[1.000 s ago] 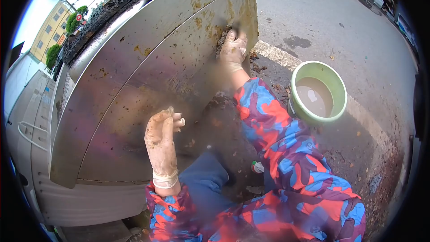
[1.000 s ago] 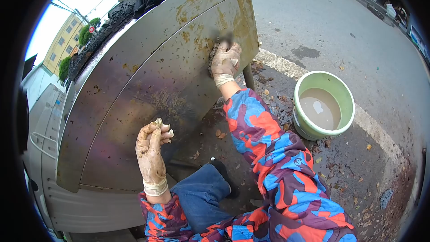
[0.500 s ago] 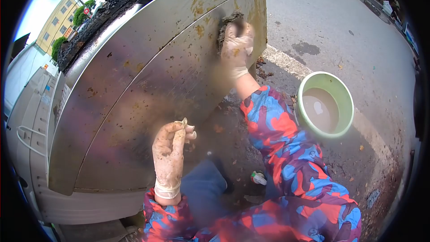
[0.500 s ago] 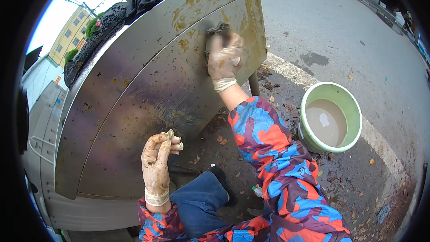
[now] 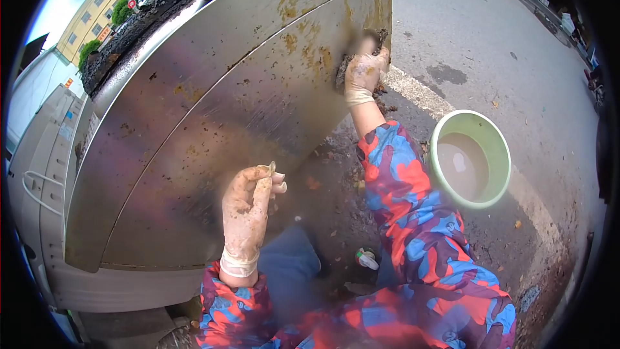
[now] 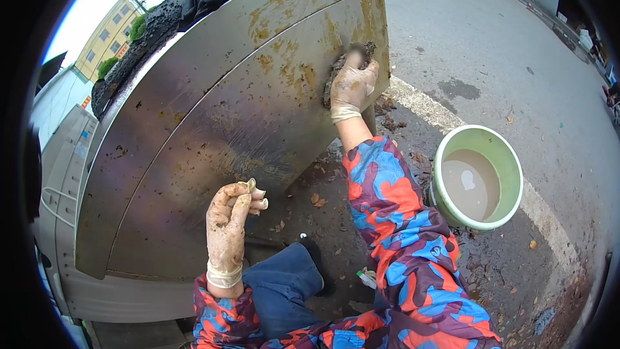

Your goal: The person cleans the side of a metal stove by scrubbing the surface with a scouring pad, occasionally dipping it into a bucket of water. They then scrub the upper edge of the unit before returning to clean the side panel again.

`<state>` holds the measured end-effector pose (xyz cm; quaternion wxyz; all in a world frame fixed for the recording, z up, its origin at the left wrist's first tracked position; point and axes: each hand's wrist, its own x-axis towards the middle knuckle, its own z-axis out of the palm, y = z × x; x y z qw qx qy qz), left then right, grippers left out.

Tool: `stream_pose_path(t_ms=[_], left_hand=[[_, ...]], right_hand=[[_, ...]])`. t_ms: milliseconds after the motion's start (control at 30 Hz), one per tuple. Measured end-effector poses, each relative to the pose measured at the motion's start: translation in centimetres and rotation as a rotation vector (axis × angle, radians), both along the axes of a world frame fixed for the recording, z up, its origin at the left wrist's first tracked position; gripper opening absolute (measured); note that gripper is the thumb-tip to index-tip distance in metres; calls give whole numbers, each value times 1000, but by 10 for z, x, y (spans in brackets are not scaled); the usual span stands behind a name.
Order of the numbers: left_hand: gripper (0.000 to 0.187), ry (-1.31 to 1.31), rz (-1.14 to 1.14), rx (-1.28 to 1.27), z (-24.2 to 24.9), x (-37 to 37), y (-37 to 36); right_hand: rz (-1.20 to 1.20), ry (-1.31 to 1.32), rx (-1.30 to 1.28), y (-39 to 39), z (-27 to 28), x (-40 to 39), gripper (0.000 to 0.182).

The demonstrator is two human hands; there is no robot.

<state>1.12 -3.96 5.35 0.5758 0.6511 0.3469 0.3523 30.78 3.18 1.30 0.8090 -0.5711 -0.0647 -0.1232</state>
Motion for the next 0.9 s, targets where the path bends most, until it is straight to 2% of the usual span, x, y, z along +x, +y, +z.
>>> stream_pose_path(t_ms=[67, 133, 167, 200, 300, 433, 500, 533, 600, 633, 667, 733, 833, 900], left_hand=[[12, -9, -22, 9, -1, 2, 1], [12, -12, -48, 20, -1, 2, 0], [12, -12, -48, 17, 0, 3, 0], [12, 1, -56, 22, 1, 4, 0], [11, -8, -47, 28, 1, 2, 4], [11, 8, -21, -1, 0, -4, 5], [11, 18, -11, -15, -1, -10, 3], [11, 6, -18, -13, -1, -13, 2], [11, -13, -31, -12, -2, -15, 0], [11, -8, -49, 1, -2, -16, -1], [11, -1, -63, 14, -2, -17, -1], [11, 2, -81, 16, -1, -15, 0], [11, 23, -79, 22, -1, -14, 4], [12, 19, -44, 12, -2, -15, 6]], right_hand=[[105, -131, 21, -5, 24, -41, 33], [-7, -616, -24, -3, 27, -69, 28], [47, -679, -23, -8, 30, -79, 27], [47, -682, -21, -4, 26, -73, 27], [83, -395, 85, 10, 19, -38, 26], [-83, -328, 6, 8, 21, -22, 33], [9, 23, -29, 1, 27, -20, 38], [9, 19, -32, 4, 23, -21, 38], [-92, -114, 129, 18, 15, -25, 35], [-16, -159, 77, 7, 29, -46, 34], [-161, -377, 0, 8, 28, -59, 34], [-157, -641, 43, 8, 28, -63, 37], [-214, -676, 24, 14, 16, -32, 37], [-170, -369, -85, 14, 7, -8, 36]])
